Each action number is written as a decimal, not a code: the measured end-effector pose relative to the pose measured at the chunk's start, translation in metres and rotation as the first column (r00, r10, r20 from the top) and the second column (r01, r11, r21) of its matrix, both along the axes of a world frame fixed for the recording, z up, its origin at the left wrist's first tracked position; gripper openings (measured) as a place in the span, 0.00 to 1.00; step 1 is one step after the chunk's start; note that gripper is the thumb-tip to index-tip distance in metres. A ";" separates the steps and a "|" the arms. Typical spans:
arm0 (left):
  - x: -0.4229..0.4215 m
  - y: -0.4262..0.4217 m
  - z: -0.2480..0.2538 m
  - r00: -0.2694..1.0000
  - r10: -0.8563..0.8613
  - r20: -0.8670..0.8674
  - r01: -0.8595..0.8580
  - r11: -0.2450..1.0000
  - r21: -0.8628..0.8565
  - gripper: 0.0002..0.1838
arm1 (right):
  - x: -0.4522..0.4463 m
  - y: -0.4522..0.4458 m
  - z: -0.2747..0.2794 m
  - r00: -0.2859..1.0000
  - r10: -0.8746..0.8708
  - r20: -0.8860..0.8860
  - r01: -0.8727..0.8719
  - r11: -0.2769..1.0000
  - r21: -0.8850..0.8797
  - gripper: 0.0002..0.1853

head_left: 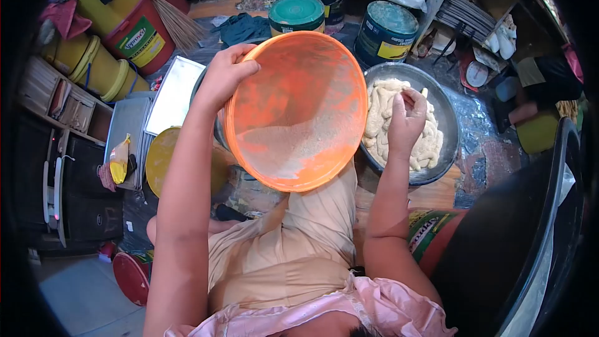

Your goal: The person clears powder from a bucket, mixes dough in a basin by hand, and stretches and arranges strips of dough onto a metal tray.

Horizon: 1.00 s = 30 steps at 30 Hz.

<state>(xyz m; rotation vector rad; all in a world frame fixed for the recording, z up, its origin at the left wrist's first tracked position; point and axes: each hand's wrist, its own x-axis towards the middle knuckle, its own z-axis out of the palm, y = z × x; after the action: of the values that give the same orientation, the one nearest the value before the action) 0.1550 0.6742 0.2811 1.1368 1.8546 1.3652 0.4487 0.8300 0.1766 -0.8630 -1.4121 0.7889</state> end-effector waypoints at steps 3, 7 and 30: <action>0.002 -0.001 0.000 0.999 0.009 0.046 -0.011 0.999 0.030 0.27 | -0.032 -0.038 0.021 0.888 0.454 -0.072 -0.458 0.864 -0.210 0.12; 0.017 -0.003 0.001 0.992 -0.022 -0.122 0.028 0.998 0.048 0.29 | -0.096 -0.142 0.032 0.262 0.346 -0.901 -0.933 -0.147 -0.328 0.34; 0.080 -0.038 0.031 0.841 -0.059 -0.538 0.136 0.985 0.105 0.36 | -0.167 -0.158 -0.085 0.143 0.949 0.282 -0.852 0.263 -0.453 0.32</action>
<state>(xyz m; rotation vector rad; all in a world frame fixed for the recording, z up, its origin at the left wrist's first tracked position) 0.2355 0.6365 0.3117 1.8088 2.0525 1.2110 0.2819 0.6719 0.0914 -0.1806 -2.4578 1.7588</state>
